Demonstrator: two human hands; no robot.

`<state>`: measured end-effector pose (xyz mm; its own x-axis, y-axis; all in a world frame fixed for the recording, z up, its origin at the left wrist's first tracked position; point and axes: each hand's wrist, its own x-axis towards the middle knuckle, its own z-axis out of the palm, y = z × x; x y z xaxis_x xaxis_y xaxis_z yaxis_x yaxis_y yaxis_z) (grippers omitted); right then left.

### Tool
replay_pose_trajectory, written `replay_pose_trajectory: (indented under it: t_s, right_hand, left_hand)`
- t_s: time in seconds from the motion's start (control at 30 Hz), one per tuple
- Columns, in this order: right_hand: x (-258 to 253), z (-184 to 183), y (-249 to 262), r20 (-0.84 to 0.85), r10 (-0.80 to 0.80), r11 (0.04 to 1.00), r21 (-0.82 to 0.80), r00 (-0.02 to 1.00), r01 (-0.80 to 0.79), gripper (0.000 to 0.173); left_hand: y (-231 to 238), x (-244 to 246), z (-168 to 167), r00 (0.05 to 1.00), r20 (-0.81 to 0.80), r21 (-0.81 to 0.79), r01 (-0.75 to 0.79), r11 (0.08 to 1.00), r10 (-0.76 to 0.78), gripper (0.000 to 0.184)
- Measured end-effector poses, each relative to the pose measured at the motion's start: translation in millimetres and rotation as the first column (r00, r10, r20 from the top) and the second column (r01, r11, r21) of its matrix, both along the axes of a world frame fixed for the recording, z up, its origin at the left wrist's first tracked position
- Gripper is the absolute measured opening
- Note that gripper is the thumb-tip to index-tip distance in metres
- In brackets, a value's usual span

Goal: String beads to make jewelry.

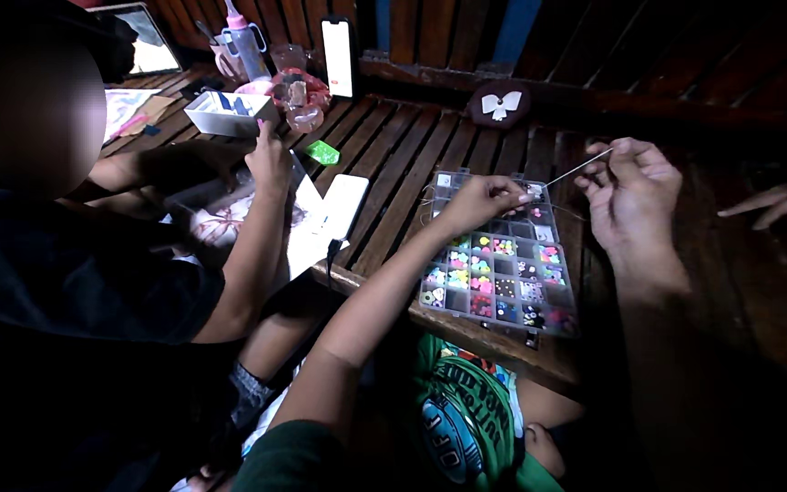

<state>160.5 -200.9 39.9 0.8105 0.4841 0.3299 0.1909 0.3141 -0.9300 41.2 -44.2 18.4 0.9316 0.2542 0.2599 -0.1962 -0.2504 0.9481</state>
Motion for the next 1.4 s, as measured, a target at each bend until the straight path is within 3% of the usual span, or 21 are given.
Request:
replay_pose_trajectory:
  t_s: [0.13, 0.3, 0.5, 0.63, 0.73, 0.87, 0.97, 1.03, 1.1, 1.17, 1.23, 1.4]
  right_hand:
    - [8, 3, -10, -0.048, -0.021, 0.997, 0.073, 0.999, 0.024, 0.013]
    - [16, 5, -18, -0.138, -0.066, 0.98, 0.177, 0.988, 0.09, 0.014]
    - [20, 8, -19, -0.131, -0.109, 0.974, 0.186, 0.985, 0.132, 0.013]
    - [9, 4, -17, 0.063, -0.057, 0.996, 0.067, 0.996, 0.053, 0.011]
    - [2, 2, -9, 0.252, -0.05, 0.991, -0.106, 0.967, 0.079, 0.013]
    - [3, 2, 3, 0.394, -0.064, 0.956, -0.239, 0.917, 0.17, 0.022]
    - [-2, 1, 5, 0.454, -0.037, 0.934, -0.301, 0.89, 0.193, 0.023]
    - [-1, -1, 8, 0.503, 0.006, 0.934, -0.312, 0.864, 0.175, 0.022]
    - [-2, -5, 11, 0.548, 0.069, 0.938, -0.32, 0.833, 0.133, 0.018]
    - [-8, -7, 13, 0.557, 0.121, 0.938, -0.335, 0.821, 0.089, 0.016]
    - [-12, -9, 15, 0.555, 0.14, 0.942, -0.331, 0.82, 0.063, 0.016]
    - [-13, -10, 17, 0.515, 0.142, 0.961, -0.275, 0.845, 0.006, 0.014]
  left_hand:
    - [2, -1, -1, 1.0, -0.018, 0.157, 0.005, 0.988, -0.002, 0.015]
    - [3, -2, 1, 1.0, -0.026, 0.216, -0.004, 0.976, 0.01, 0.015]
    - [3, -2, 1, 1.0, -0.015, 0.265, -0.02, 0.964, 0.024, 0.015]
    - [6, -3, -1, 0.997, 0.001, 0.453, -0.074, 0.889, 0.083, 0.018]
    - [17, -1, -6, 0.987, -0.035, 0.704, -0.087, 0.704, 0.157, 0.021]
    - [26, -7, 1, 0.951, -0.167, 0.752, -0.048, 0.657, 0.261, 0.026]
    - [29, -9, 4, 0.95, -0.146, 0.711, -0.094, 0.697, 0.277, 0.027]
    - [31, -7, 2, 0.967, -0.034, 0.621, -0.177, 0.764, 0.251, 0.026]
    - [26, -7, 4, 0.979, 0.061, 0.418, -0.203, 0.886, 0.195, 0.025]
    - [16, -10, 13, 0.992, 0.079, 0.134, -0.104, 0.985, 0.094, 0.027]
    - [9, -12, 18, 0.997, 0.081, -0.052, 0.008, 0.999, -0.004, 0.029]
    - [3, -10, 16, 0.998, 0.04, -0.222, 0.064, 0.973, -0.056, 0.023]
